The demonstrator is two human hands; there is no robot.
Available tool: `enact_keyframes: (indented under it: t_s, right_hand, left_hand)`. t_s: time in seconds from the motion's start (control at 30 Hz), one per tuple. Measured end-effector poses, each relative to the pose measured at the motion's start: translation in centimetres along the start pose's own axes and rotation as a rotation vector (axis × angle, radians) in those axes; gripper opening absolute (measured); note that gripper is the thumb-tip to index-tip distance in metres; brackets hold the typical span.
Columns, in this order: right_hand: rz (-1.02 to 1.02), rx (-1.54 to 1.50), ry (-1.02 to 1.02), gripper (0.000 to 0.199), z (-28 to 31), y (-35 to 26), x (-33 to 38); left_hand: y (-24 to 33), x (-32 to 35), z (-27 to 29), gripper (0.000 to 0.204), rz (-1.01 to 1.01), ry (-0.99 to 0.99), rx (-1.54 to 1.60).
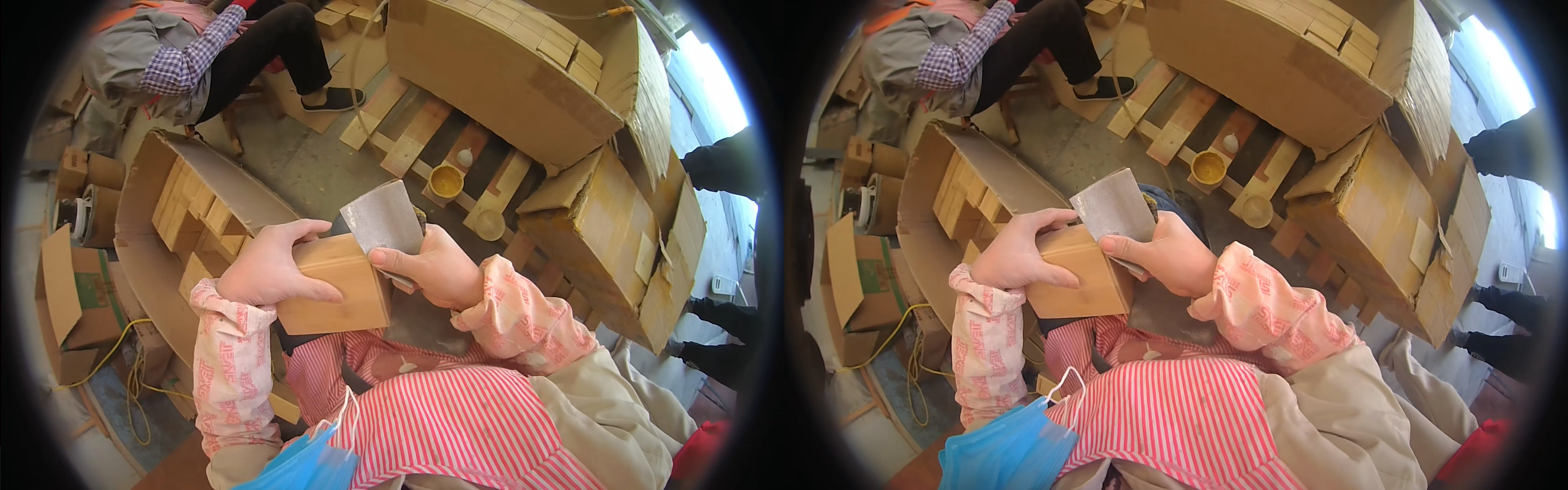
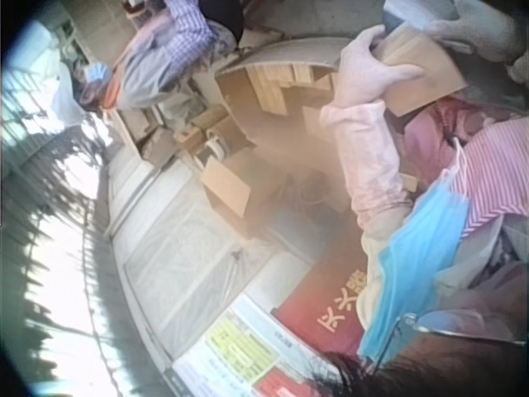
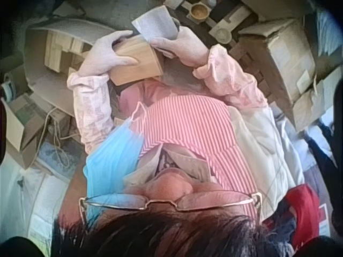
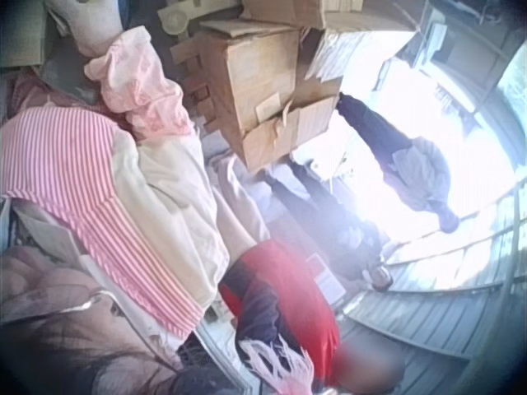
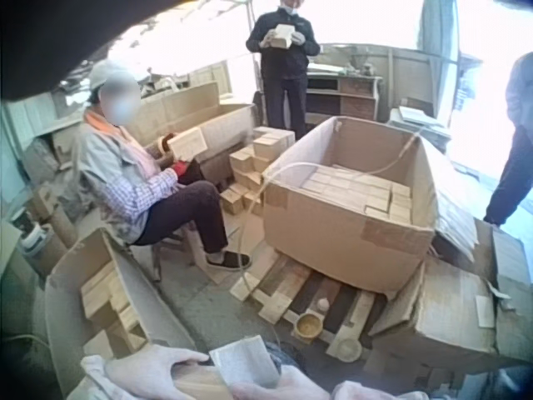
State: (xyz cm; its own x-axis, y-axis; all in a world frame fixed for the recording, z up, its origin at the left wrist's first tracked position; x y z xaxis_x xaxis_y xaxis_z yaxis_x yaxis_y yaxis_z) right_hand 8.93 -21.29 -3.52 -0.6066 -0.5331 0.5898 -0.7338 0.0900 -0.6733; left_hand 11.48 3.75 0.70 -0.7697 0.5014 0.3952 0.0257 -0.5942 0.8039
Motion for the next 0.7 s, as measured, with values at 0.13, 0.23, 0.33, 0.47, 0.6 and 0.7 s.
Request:
enact_keyframes:
  t_s: [0.13, 0.23, 0.33, 0.47, 0.6, 0.7]
  right_hand:
    - [-0.028, 0.022, 0.207, 0.039, 0.9, -0.3, -0.7]
    - [0.022, 0.175, 0.159, 0.041, 1.1, -1.2, -0.2]
    - [0.077, 0.424, 0.197, 0.039, 0.9, -2.8, 0.9]
    - [0.154, 0.775, 0.150, 0.039, 1.0, -6.0, 1.3]
    - [0.198, 0.944, 0.084, 0.033, 0.3, -7.4, 1.1]
    - [0.252, 1.140, 0.006, 0.035, -0.2, -8.3, 0.5]
  left_hand:
    - [0.3, 0.3, -0.1, 0.107, -0.007, 0.007, -0.037]
    - [0.4, 0.5, -0.1, 0.103, -0.034, 0.029, -0.045]
    - [0.3, 0.4, -0.1, 0.100, -0.048, 0.006, -0.049]
    - [0.1, 0.4, 0.0, 0.102, -0.046, -0.014, -0.051]
    - [0.1, 0.2, -0.5, 0.099, -0.125, -0.001, 0.111]
    - [0.0, 0.2, -0.6, 0.101, -0.117, -0.021, 0.196]
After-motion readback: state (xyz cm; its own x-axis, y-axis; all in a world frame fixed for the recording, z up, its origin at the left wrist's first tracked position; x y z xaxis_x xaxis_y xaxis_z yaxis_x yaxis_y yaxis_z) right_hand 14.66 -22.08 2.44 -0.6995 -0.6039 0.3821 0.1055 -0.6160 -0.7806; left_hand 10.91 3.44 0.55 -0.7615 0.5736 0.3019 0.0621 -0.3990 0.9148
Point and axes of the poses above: each hand's wrist, its own x-axis away from the middle knuckle, its own z-axis out of the back of the hand, y = z × x, the point moved 2 cm from there along -x, towards the middle knuckle, and after that the axes turned 13 degrees about -z, right-handed, at the moved point
